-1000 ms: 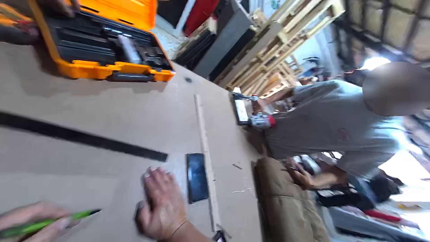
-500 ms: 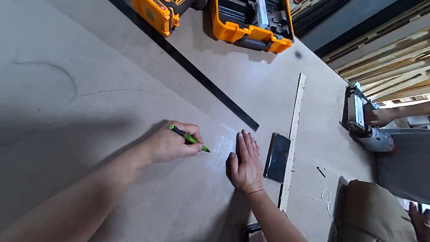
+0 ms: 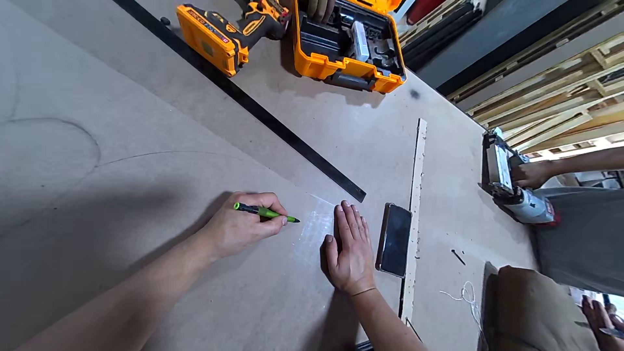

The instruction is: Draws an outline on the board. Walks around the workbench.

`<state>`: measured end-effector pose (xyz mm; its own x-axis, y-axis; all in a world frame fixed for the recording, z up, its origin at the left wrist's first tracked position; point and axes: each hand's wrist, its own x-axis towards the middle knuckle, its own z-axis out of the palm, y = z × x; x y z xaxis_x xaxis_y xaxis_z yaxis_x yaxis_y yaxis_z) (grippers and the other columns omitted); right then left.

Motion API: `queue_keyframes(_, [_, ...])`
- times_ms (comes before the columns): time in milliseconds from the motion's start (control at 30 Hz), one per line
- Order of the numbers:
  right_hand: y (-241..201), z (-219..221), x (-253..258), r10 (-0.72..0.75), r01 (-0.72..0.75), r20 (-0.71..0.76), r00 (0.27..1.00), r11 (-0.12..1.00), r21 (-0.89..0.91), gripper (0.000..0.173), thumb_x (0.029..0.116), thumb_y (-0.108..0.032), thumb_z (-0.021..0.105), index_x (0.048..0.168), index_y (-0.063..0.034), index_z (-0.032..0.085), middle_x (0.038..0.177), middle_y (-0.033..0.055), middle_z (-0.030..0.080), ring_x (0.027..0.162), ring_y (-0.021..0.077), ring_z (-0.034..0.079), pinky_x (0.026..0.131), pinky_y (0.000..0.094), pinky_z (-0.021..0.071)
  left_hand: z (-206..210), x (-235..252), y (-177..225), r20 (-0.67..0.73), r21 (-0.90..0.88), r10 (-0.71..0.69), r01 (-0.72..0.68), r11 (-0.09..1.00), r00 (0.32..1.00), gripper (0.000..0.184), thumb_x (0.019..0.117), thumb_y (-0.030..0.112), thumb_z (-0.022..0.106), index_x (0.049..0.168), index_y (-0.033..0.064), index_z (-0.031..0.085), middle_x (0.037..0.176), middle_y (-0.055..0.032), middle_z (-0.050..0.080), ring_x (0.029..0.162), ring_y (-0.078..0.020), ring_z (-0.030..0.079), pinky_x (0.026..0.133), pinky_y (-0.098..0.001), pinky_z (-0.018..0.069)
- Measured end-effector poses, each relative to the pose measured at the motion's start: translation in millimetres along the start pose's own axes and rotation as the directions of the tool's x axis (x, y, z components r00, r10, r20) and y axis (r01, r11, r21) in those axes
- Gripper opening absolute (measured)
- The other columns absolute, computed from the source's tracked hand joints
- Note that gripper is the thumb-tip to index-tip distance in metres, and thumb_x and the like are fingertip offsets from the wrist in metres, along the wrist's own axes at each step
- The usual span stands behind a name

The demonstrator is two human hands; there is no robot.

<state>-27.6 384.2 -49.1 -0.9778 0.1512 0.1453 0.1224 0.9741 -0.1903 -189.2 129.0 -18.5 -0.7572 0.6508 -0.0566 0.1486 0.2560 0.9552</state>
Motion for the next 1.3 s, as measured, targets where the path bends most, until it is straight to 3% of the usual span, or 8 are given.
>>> queue_keyframes(100, [1,1,0,-0.002,0.002,0.005,1.0,1.0,0.005,0.063,0.1032,-0.045,0.03,0.157,-0.0167,0.046,0.167,-0.0012,0.037,0.157,0.0195,0.029,0.129,0.0507,0.0246,-2,1,3,0.012,0.055,-0.013,0.012,0.998,1.0,0.003,0.0854,0.028,0.076,0.088,0.0285,0.075,0.074,0.0136,0.071,0.062,-0.0008,0.066,0.055,-0.0223,0.0576])
queue_keyframes(233, [1,1,0,-0.002,0.002,0.009,1.0,1.0,0.013,0.064,0.1032,-0.046,0.03,0.158,-0.0169,0.044,0.168,-0.002,0.035,0.157,0.0187,0.027,0.13,0.0503,0.0231,3,1,8,-0.134,-0.011,-0.057,0.056,0.998,0.989,0.007,0.0865,0.021,0.08,0.092,0.023,0.076,0.078,0.0087,0.074,0.066,-0.0053,0.069,0.057,-0.0244,0.0597])
queue_keyframes(400, [1,1,0,-0.007,0.007,0.001,1.0,1.0,-0.004,0.064,0.1036,-0.047,0.029,0.156,-0.0144,0.047,0.165,0.0005,0.04,0.156,0.0205,0.031,0.129,0.0504,0.0255,7,1,2,-0.192,-0.032,-0.051,0.046,0.998,0.98,0.005,0.0886,0.025,0.077,0.093,0.0248,0.076,0.079,0.0089,0.075,0.068,-0.0066,0.072,0.062,-0.0273,0.0637])
queue_keyframes(533, [2,1,0,-0.013,0.013,-0.001,1.0,1.0,-0.009,0.064,0.1034,-0.047,0.03,0.154,-0.0135,0.05,0.164,0.002,0.043,0.154,0.0218,0.034,0.129,0.0506,0.0268,15,2,0,-0.436,-0.11,-0.073,0.027,0.994,0.897,0.007,0.0913,0.019,0.077,0.098,0.0199,0.075,0.087,0.0046,0.077,0.075,-0.012,0.076,0.067,-0.0321,0.0672])
queue_keyframes(800, [1,1,-1,-0.013,0.013,0.0,1.0,1.0,-0.005,0.065,0.1029,-0.047,0.028,0.153,-0.0118,0.051,0.161,0.0048,0.046,0.153,0.0247,0.038,0.127,0.0529,0.028,28,3,8,-0.636,-0.146,-0.129,0.045,0.988,0.761,0.008,0.0917,0.014,0.076,0.099,0.0146,0.073,0.088,0.0032,0.077,0.075,-0.0109,0.075,0.068,-0.0302,0.0665])
queue_keyframes(967, [0,0,-1,-0.004,0.004,0.011,1.0,1.0,-0.008,0.066,0.1026,-0.047,0.029,0.153,-0.0118,0.052,0.161,0.0046,0.046,0.153,0.0246,0.038,0.127,0.0526,0.028,35,2,8,-0.69,-0.097,-0.114,0.065,0.993,0.715,0.007,0.0919,0.015,0.073,0.099,0.0133,0.072,0.088,0.0035,0.078,0.075,-0.0089,0.075,0.067,-0.0277,0.0658])
queue_keyframes(1167, [2,2,-2,-0.009,0.009,-0.001,1.0,1.0,-0.001,0.065,0.1028,-0.047,0.029,0.153,-0.0126,0.051,0.162,0.0032,0.045,0.153,0.0229,0.036,0.127,0.0522,0.0276,34,2,8,-0.695,-0.142,-0.131,0.043,0.989,0.707,0.009,0.0942,0.013,0.072,0.103,0.0112,0.071,0.094,0.0007,0.078,0.079,-0.0129,0.077,0.071,-0.0313,0.0675])
queue_keyframes(1300, [2,0,-1,-0.002,0.002,0.011,1.0,1.0,-0.002,0.065,0.1027,-0.047,0.029,0.154,-0.0128,0.051,0.162,0.0032,0.045,0.154,0.0234,0.036,0.127,0.0523,0.0273,35,3,6,-0.687,-0.067,-0.083,0.051,0.996,0.722,0.009,0.0927,0.014,0.073,0.101,0.0124,0.071,0.091,0.003,0.078,0.077,-0.0093,0.076,0.069,-0.0281,0.0662])
